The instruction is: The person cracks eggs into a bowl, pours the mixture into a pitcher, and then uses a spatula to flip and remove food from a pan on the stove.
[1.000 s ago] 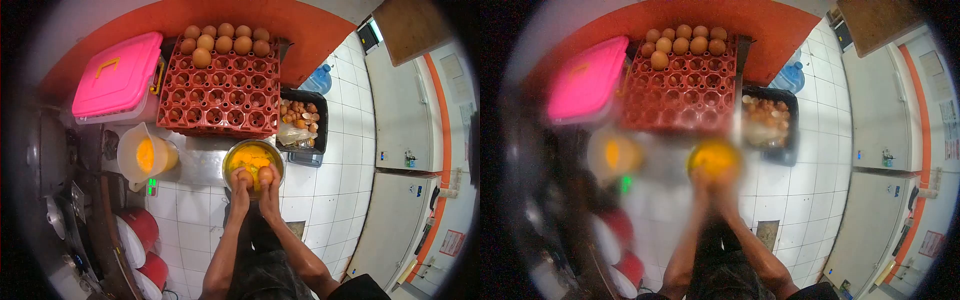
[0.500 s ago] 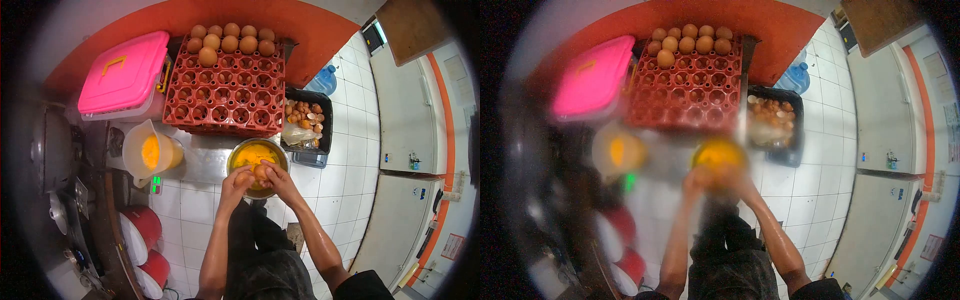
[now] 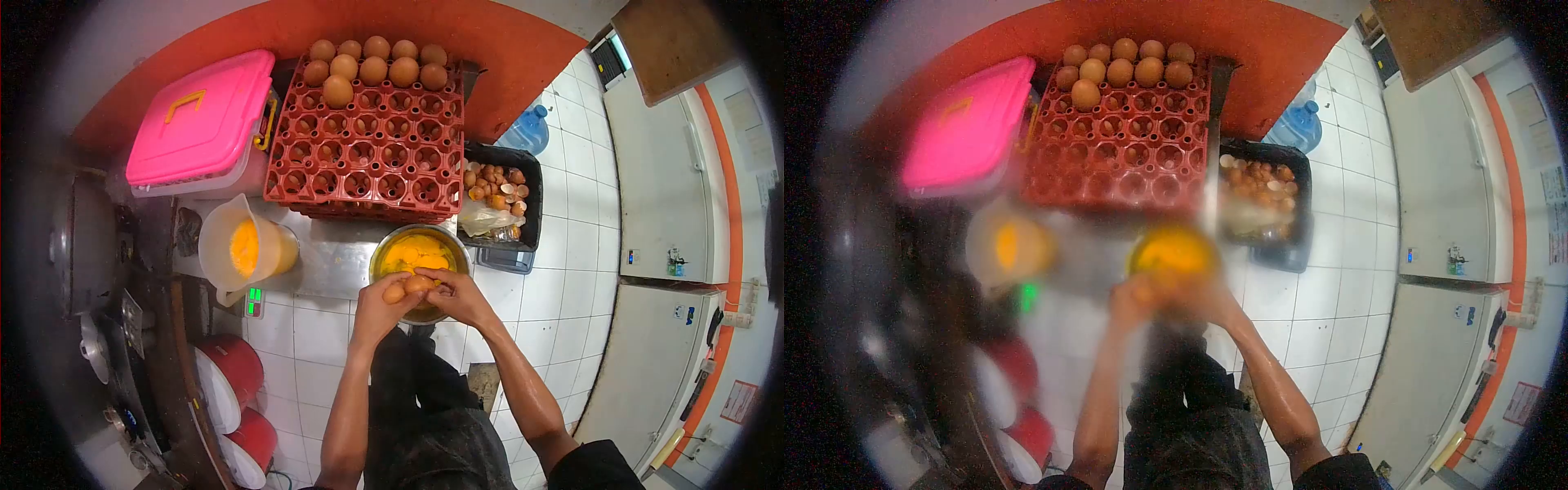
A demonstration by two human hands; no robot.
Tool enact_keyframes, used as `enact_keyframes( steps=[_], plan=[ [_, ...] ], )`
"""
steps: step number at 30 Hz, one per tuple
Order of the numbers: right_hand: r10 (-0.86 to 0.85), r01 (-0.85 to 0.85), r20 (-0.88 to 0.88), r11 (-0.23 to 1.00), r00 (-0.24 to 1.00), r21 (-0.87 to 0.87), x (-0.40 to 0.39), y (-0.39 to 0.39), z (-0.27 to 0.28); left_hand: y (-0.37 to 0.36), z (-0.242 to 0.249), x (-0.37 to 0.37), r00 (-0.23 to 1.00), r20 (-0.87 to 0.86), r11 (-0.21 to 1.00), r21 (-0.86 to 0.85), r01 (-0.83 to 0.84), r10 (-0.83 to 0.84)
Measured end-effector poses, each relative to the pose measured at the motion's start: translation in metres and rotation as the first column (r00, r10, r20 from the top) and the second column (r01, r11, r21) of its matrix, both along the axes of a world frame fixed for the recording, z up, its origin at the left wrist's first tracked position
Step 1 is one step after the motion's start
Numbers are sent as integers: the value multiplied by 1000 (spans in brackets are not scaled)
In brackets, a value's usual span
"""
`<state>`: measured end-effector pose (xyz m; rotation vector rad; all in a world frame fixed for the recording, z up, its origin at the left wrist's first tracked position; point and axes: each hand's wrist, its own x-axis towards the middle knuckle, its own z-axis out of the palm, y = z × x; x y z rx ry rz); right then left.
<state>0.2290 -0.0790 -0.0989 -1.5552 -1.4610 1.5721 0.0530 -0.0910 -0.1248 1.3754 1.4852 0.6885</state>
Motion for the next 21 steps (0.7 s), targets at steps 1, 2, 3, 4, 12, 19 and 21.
enact_keyframes(
  steps=[1,2,3,4,12,19,21],
  plan=[
    [0,0,0,1000,1000,-1,-1,0,-1,0,0,1,1000,0,1000,-1,0,0],
    [-37,37,-18,999,999,2,-2,-1,-2,0,-1,2,1000,-19,1000,10,-13,13],
    [-75,75,-35,997,997,5,-3,-2,-4,1,-2,3,999,-38,999,22,-24,25],
    [-75,75,-35,997,997,5,-3,-4,-10,0,-6,4,999,-38,999,22,-24,25],
    [-14,16,91,1000,996,-20,1,-7,-15,-4,-28,8,941,-337,996,66,51,-26],
    [-33,15,88,980,996,198,2,-7,-43,-3,-25,10,943,-331,998,39,45,-29],
    [-72,62,33,970,997,235,0,-4,-44,-1,-23,11,945,-325,1000,1,20,-19]
  ],
)
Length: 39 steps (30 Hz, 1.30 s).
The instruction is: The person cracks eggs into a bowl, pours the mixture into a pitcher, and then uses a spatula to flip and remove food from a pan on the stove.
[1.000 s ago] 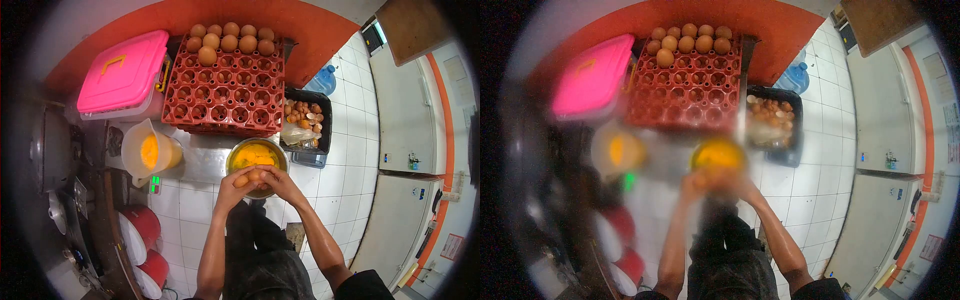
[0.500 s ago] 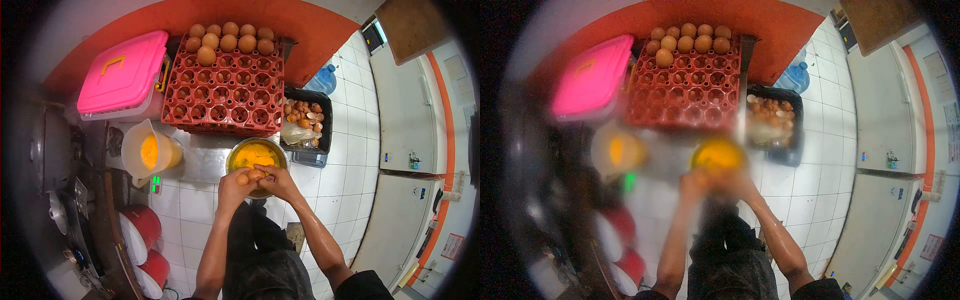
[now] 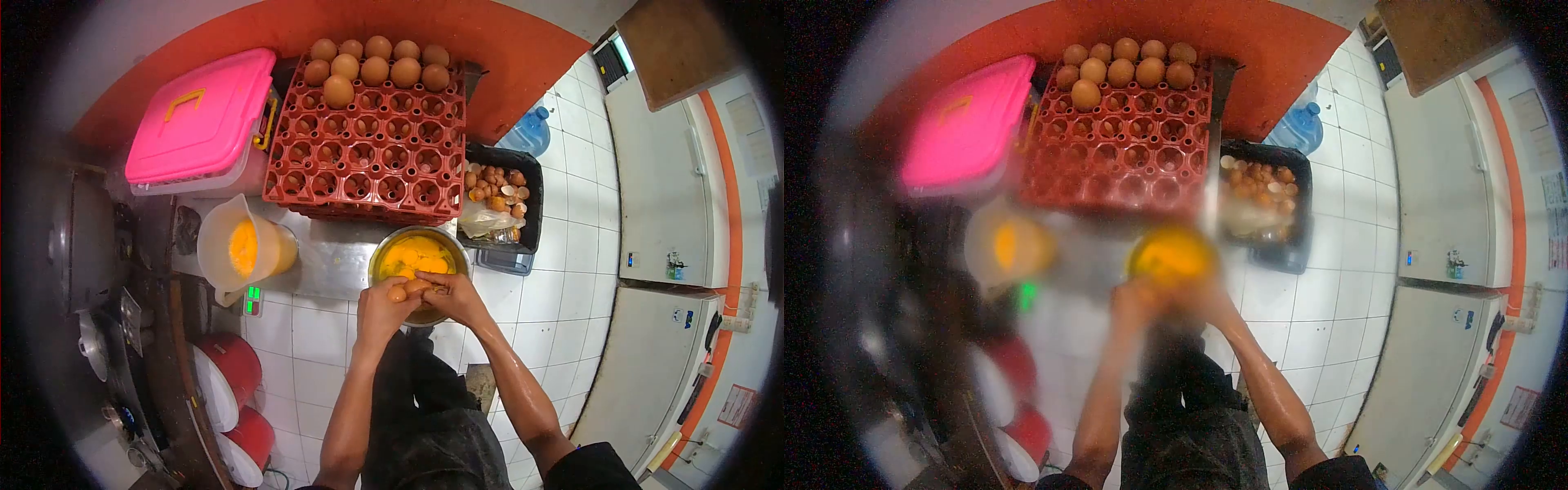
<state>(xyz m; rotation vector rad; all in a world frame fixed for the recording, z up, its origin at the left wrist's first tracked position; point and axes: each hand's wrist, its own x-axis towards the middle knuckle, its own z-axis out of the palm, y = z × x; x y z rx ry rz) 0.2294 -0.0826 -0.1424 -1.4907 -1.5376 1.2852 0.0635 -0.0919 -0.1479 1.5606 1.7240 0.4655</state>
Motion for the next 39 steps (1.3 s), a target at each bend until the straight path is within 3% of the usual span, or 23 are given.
enact_keyframes(
  steps=[4,6,10,12,15,19,21,25,28,30,34,37,39],
  plan=[
    [28,-24,66,998,997,-59,2,6,21,4,-5,-1,999,38,999,34,37,-38],
    [39,-41,150,999,988,9,-1,8,29,6,-3,-2,996,59,995,70,70,-74],
    [-3,8,33,989,999,-150,-1,9,32,7,-14,-1,994,44,983,161,91,-100],
    [34,-40,57,993,998,110,0,10,19,7,-15,1,985,168,992,129,5,-27],
    [3,-3,32,1000,999,19,-2,10,20,7,-17,4,991,132,990,142,10,-29],
    [12,-17,71,997,997,77,1,7,13,10,-17,2,994,99,992,119,43,-54],
    [55,-86,198,985,979,151,4,4,-9,10,-15,-1,954,298,998,64,-30,10],
    [36,-65,173,984,984,168,5,3,-14,10,-22,-6,955,295,992,122,-16,-21],
    [66,-70,105,997,992,35,6,5,5,15,-16,-15,960,260,989,132,68,-101],
    [80,-73,167,996,983,-51,5,9,20,19,-5,-22,921,387,999,-1,50,-46],
    [117,-127,151,990,982,56,8,9,2,27,2,-30,915,391,988,-76,136,-96],
    [176,-210,227,969,958,134,9,12,-4,30,3,-35,929,325,983,7,183,-175],
    [240,-259,244,964,940,52,10,17,1,33,8,-37,943,183,956,147,255,-279]
  ],
)
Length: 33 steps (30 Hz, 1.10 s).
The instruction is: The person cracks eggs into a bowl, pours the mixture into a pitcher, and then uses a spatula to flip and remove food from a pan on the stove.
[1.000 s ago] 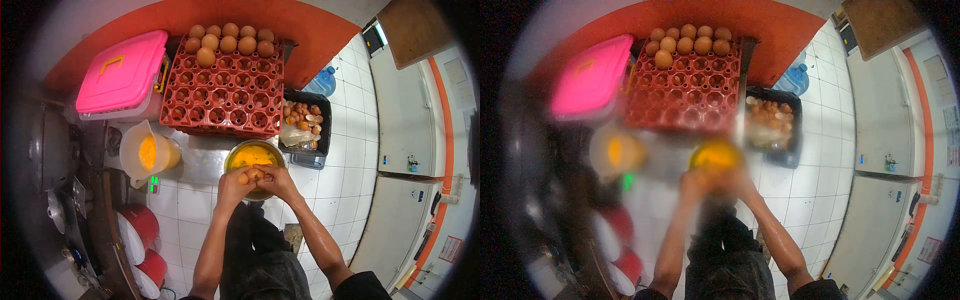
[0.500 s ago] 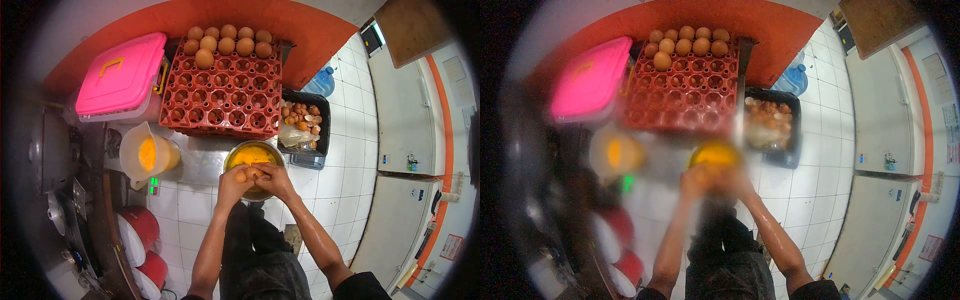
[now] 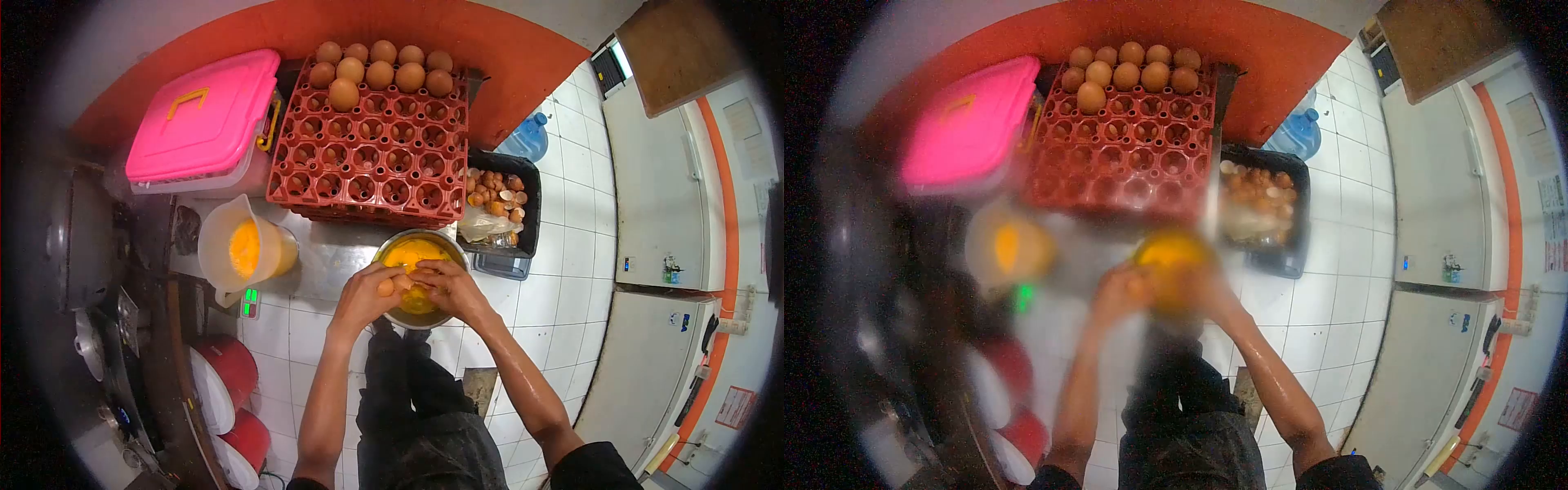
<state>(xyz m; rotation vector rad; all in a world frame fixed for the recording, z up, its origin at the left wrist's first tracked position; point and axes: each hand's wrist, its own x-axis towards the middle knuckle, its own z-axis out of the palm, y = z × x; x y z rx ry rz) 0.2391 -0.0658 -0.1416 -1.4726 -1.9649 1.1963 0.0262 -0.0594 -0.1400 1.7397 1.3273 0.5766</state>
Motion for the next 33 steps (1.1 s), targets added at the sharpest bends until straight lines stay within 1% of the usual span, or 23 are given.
enact_keyframes(
  steps=[4,6,7,9,11,12,13,14,15,16,17,18,19,20,21,22,24,25,27,28,30,32,33],
  plan=[
    [37,-39,35,996,999,77,0,2,33,1,25,5,999,-33,998,64,-13,15],
    [-132,125,-92,989,987,-79,-7,7,72,2,22,14,986,162,975,208,-82,48],
    [-130,122,-96,989,987,-79,-1,3,63,3,30,24,986,159,974,209,-83,50],
    [-390,270,-471,914,791,-302,30,-11,37,2,45,59,895,429,922,286,-261,120],
    [-520,375,-547,853,656,-362,48,-6,60,6,11,99,934,356,970,236,-61,-28],
    [-591,457,-609,803,529,-383,58,-2,62,7,24,112,932,362,969,236,-69,-22],
    [-639,529,-662,745,391,-407,69,4,65,10,47,121,883,466,975,168,-147,53],
    [-654,601,-543,738,527,-305,82,13,70,14,61,124,819,560,972,93,-217,129],
    [-660,650,-402,737,634,-185,92,25,76,15,62,123,814,567,968,103,-227,130],
    [-639,649,-115,751,761,120,98,36,82,11,59,120,830,536,965,99,-241,152],
    [-665,564,176,721,726,401,106,47,76,5,53,115,847,502,963,91,-254,176],
    [-634,464,197,712,748,527,101,60,86,1,31,109,880,453,951,181,-250,145],
    [-605,357,222,685,764,635,91,73,102,-9,21,103,882,447,950,184,-251,146],
    [-576,380,139,683,806,624,71,86,120,-21,13,96,842,446,950,-73,-304,304],
    [-545,404,54,680,836,611,45,99,135,-31,9,89,795,404,884,-324,-338,452],
    [-485,367,28,697,874,616,22,114,146,-38,16,80,800,399,886,-319,-337,448],
    [-334,242,13,709,942,663,-22,148,152,-47,35,63,544,601,806,-508,-304,585],
    [-245,154,31,699,969,698,-43,166,153,-50,33,61,549,598,806,-507,-306,584],
    [-148,100,7,703,989,704,-89,202,148,-58,28,58,453,641,784,-538,-310,620],
    [-128,24,91,697,988,717,-107,220,143,-63,16,56,456,639,783,-539,-310,620],
    [-111,-51,177,693,978,719,-127,246,129,-72,-11,51,288,682,739,-641,-205,672],
    [-209,-256,471,620,857,742,-134,264,117,-75,-10,46,325,644,720,-645,-257,693],
    [-205,-262,476,622,855,738,-130,273,115,-77,-10,44,356,606,702,-641,-311,711]
  ],
)
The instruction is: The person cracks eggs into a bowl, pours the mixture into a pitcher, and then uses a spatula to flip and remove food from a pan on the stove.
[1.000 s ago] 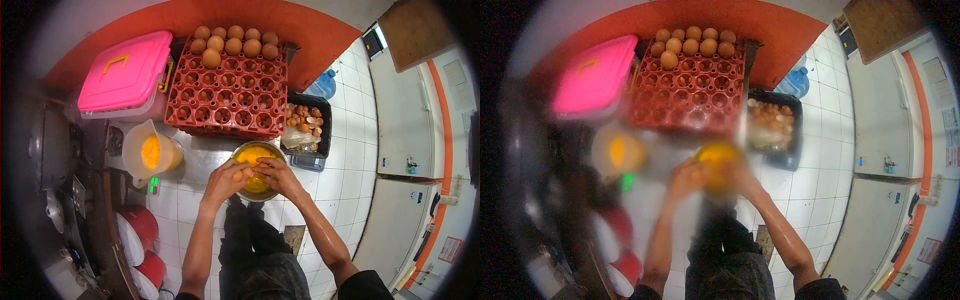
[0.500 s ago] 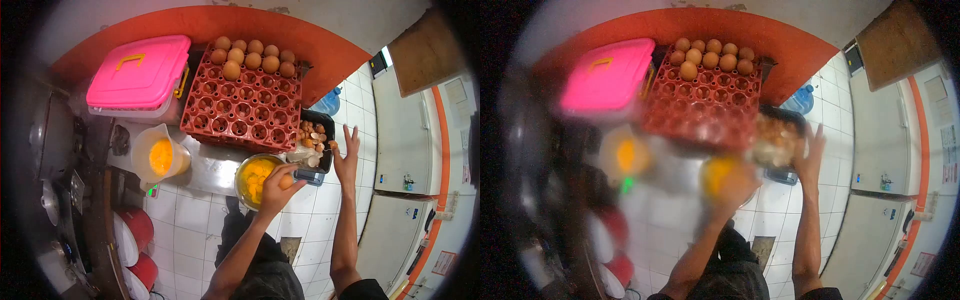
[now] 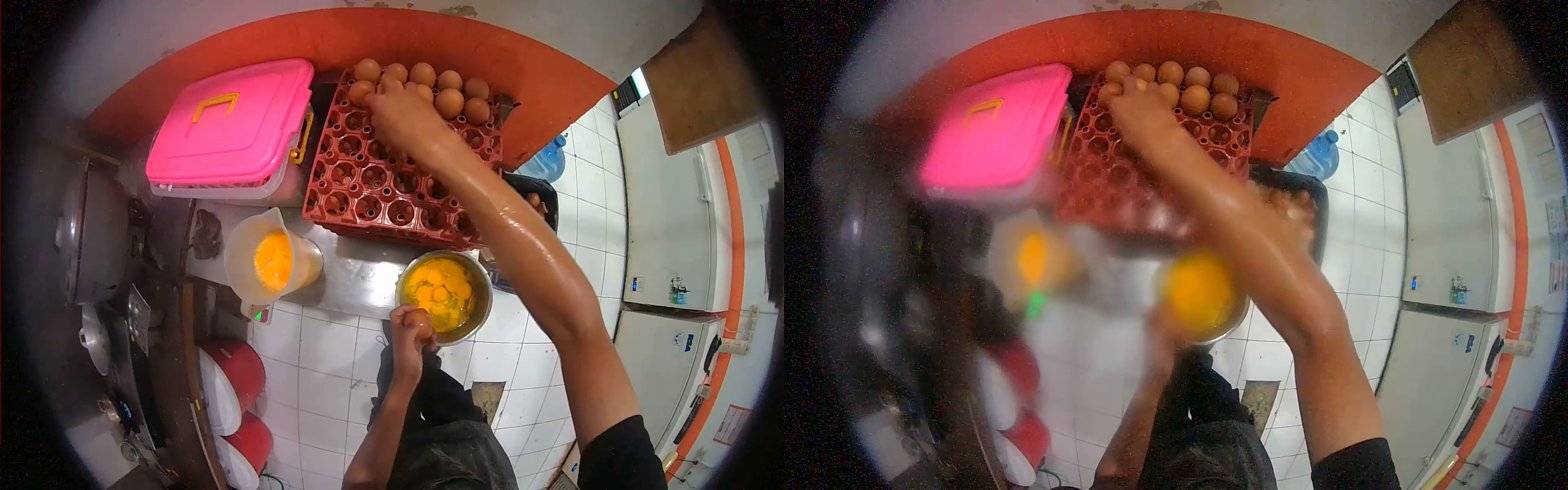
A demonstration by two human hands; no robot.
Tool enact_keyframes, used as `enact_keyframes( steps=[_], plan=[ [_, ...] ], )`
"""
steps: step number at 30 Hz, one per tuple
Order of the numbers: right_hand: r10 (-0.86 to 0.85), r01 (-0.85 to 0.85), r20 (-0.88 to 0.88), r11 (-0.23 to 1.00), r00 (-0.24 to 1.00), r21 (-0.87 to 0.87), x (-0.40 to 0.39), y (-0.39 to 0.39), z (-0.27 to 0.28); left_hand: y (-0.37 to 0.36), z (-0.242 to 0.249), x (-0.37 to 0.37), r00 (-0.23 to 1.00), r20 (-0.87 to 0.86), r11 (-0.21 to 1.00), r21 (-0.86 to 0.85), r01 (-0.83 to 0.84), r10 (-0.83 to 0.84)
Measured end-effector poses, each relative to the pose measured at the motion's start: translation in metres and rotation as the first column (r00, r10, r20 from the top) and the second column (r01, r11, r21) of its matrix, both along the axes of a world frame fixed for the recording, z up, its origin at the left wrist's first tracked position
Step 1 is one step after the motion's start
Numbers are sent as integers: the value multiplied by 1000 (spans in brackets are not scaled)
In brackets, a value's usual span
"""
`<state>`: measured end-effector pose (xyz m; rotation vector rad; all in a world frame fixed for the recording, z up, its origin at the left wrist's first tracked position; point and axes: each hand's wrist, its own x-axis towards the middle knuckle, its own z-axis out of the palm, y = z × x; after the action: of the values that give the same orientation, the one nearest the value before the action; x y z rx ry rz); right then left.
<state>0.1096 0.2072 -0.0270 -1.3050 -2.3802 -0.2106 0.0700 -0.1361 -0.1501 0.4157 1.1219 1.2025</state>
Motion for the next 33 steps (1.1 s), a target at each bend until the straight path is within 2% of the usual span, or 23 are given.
enact_keyframes(
  steps=[2,3,5,7,9,11,12,13,15,16,17,18,19,20,21,22,24,25,27,29,30,32,33],
  plan=[
    [106,-132,-180,982,978,-136,21,12,-2,-3,-15,-4,1000,-2,999,-36,-16,16],
    [72,-123,-250,973,966,-196,33,-7,20,-2,-19,-7,1000,-12,998,-63,-28,27],
    [-208,-9,-507,920,837,-393,53,-48,51,2,-24,-13,1000,-14,1000,-12,-5,5],
    [-357,-91,-792,886,495,-456,83,-82,32,7,-15,-13,999,-20,999,33,29,-29],
    [-459,-137,-869,864,183,-485,106,-145,30,18,12,-8,999,-48,1000,14,2,-1],
    [-413,243,-848,906,333,-346,129,-197,-20,24,11,2,997,-75,1000,8,13,-12],
    [-523,236,-831,846,190,-478,130,-231,-39,25,11,7,995,-100,1000,3,24,-24],
    [-584,296,-790,801,188,-521,125,-261,-70,26,8,14,995,-96,999,-2,36,-36],
    [-724,377,-551,688,415,-619,104,-303,-107,27,-2,25,993,-68,994,-48,95,-98],
    [-601,295,-415,747,684,-596,95,-290,-106,27,-8,29,991,-74,993,-54,105,-109],
    [-724,66,-577,642,378,-764,80,-310,-91,27,-14,33,947,-292,989,24,146,-132],
    [-733,67,-573,635,367,-770,78,-304,-85,27,-17,35,858,-495,975,91,204,-134],
    [-796,-19,-585,589,156,-808,80,-288,-81,29,-9,35,855,-498,973,84,214,-145],
    [-833,-114,-550,553,-59,-825,82,-282,-73,29,2,32,909,-376,982,-2,190,-177],
    [-773,-68,-585,588,246,-806,86,-302,-51,29,9,32,950,-247,981,-89,174,-191],
    [-775,-65,-584,588,243,-807,87,-306,-51,27,7,35,949,-246,980,-91,179,-196],
    [-759,-31,-598,612,258,-790,90,-308,-52,27,-4,41,907,-374,975,35,220,-191],
    [-751,-17,-605,624,266,-781,90,-308,-53,25,-8,42,908,-374,975,39,220,-190],
    [-727,-4,-625,651,285,-759,87,-305,-61,26,-15,38,837,-517,976,18,217,-177],
    [-696,111,-624,694,356,-711,82,-311,-84,27,-12,41,866,-470,979,26,204,-168],
    [-698,112,-622,693,355,-712,82,-311,-85,26,-11,44,894,-416,980,32,197,-167],
    [-701,-49,-614,644,363,-763,83,-310,-86,30,-13,38,910,-364,978,-7,211,-199],
    [-700,-69,-626,646,344,-760,85,-305,-79,33,-15,32,923,-314,975,-42,220,-221]
  ],
)
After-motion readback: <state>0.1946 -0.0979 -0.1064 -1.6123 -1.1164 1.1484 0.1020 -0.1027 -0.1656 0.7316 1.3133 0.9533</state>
